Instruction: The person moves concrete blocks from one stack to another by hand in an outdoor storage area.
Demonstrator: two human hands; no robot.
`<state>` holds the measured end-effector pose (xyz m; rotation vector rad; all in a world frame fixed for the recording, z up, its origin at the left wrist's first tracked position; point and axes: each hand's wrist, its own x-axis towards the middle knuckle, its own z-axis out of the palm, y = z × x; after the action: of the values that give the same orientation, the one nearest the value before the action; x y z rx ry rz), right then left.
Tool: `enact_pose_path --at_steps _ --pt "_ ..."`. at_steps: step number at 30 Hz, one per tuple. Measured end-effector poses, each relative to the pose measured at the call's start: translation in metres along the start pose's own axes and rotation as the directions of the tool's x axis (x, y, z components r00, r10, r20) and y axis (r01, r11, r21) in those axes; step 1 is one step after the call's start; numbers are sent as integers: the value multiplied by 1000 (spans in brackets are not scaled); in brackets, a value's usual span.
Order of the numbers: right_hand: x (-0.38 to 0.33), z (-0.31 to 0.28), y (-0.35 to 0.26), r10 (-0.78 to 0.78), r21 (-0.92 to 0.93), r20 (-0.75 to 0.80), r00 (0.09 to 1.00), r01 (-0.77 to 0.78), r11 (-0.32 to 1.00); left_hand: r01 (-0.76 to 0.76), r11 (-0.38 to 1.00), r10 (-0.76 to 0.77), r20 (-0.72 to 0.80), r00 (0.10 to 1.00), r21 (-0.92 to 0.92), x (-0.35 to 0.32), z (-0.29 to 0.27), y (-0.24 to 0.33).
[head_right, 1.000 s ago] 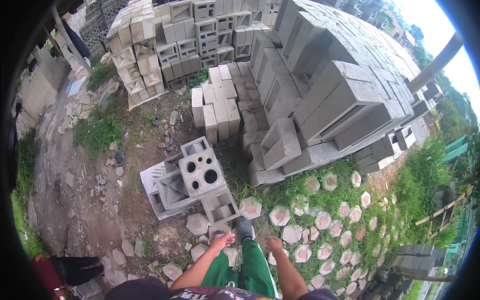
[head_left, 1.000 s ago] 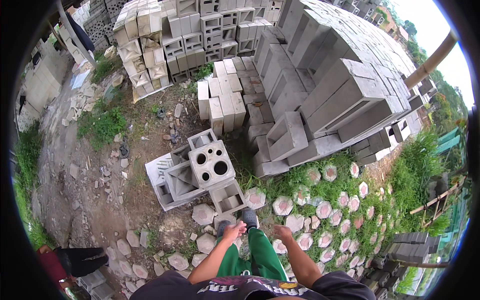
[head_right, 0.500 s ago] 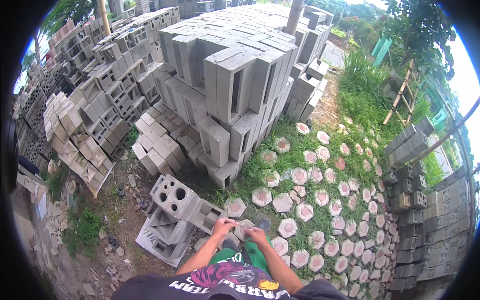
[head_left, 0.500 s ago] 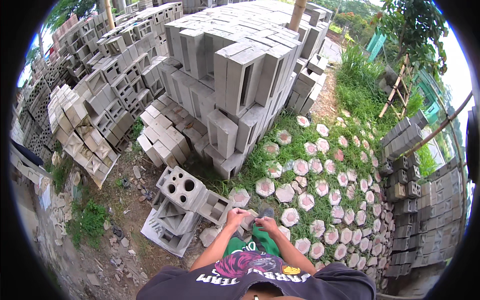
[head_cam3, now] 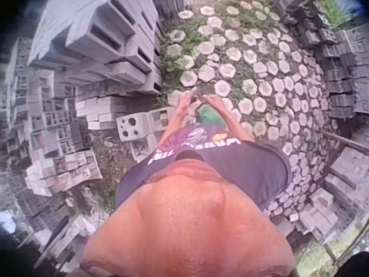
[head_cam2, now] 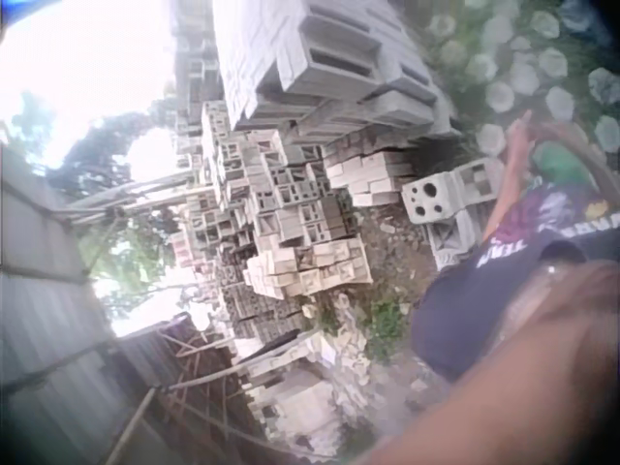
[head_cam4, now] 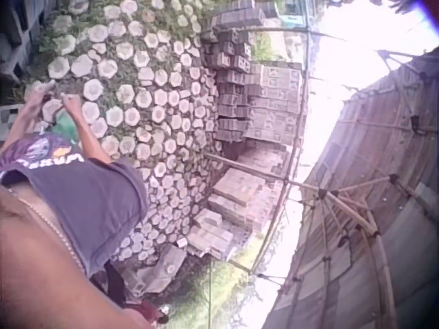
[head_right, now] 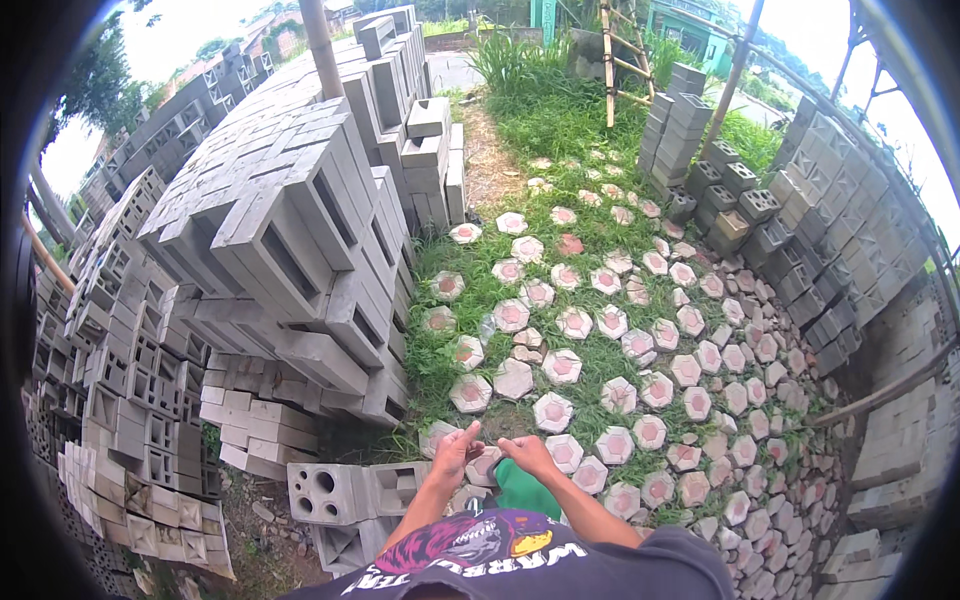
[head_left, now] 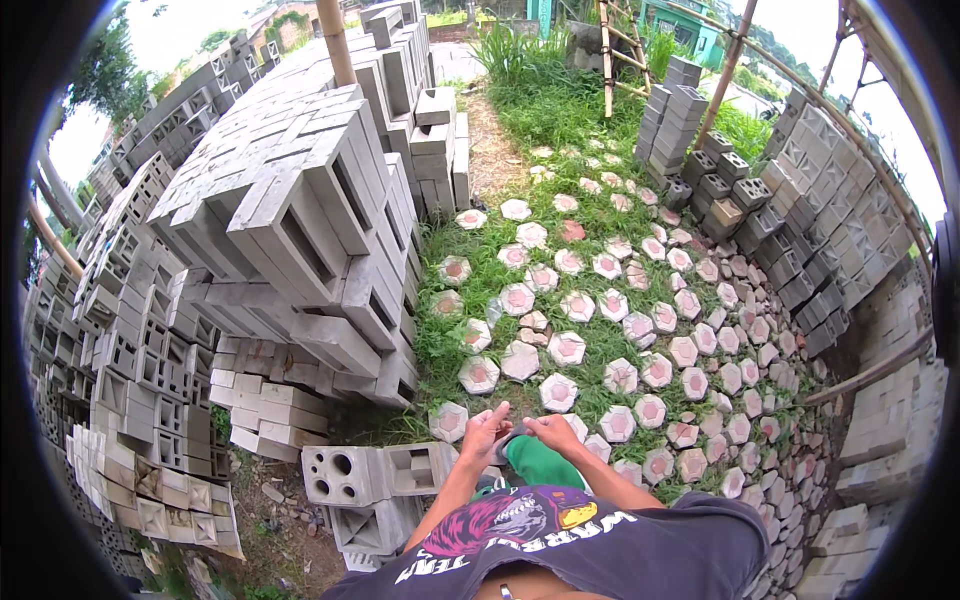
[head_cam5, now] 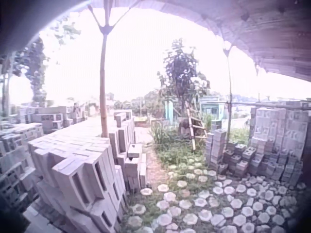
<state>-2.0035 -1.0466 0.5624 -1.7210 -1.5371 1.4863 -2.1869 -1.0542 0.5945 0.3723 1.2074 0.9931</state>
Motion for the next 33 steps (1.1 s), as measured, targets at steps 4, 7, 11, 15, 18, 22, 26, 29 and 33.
enact_pose_path --at_steps 4,7,11,15,18,22,26,29,33 --pt "33 -15 16 21 70 16 1000 -22 997 32 999 -26 152 988 -40 31 17 11" --pt "63 -30 6 14 132 2 1000 -15 991 36 999 -25 266 964 -38 57 29 34" --pt "110 -67 5 -56 197 -94 994 74 978 48 997 -63 275 959 60 100 45 68" --pt "134 -116 9 -8 182 -213 977 48 982 47 987 -91 289 953 155 150 61 90" --pt "136 -144 19 26 299 -322 946 76 951 71 982 -119 286 951 172 180 90 97" --pt "129 -175 19 106 403 -428 898 84 911 33 939 -153 330 931 342 209 138 103" --pt "128 -180 49 229 566 -540 810 148 811 25 831 -291 397 870 556 239 185 92" --pt "128 -185 51 371 674 -536 758 121 729 14 784 -400 488 776 620 278 199 79" --pt "146 -201 61 486 731 -519 703 70 679 -42 752 -465 576 672 657 306 255 84"
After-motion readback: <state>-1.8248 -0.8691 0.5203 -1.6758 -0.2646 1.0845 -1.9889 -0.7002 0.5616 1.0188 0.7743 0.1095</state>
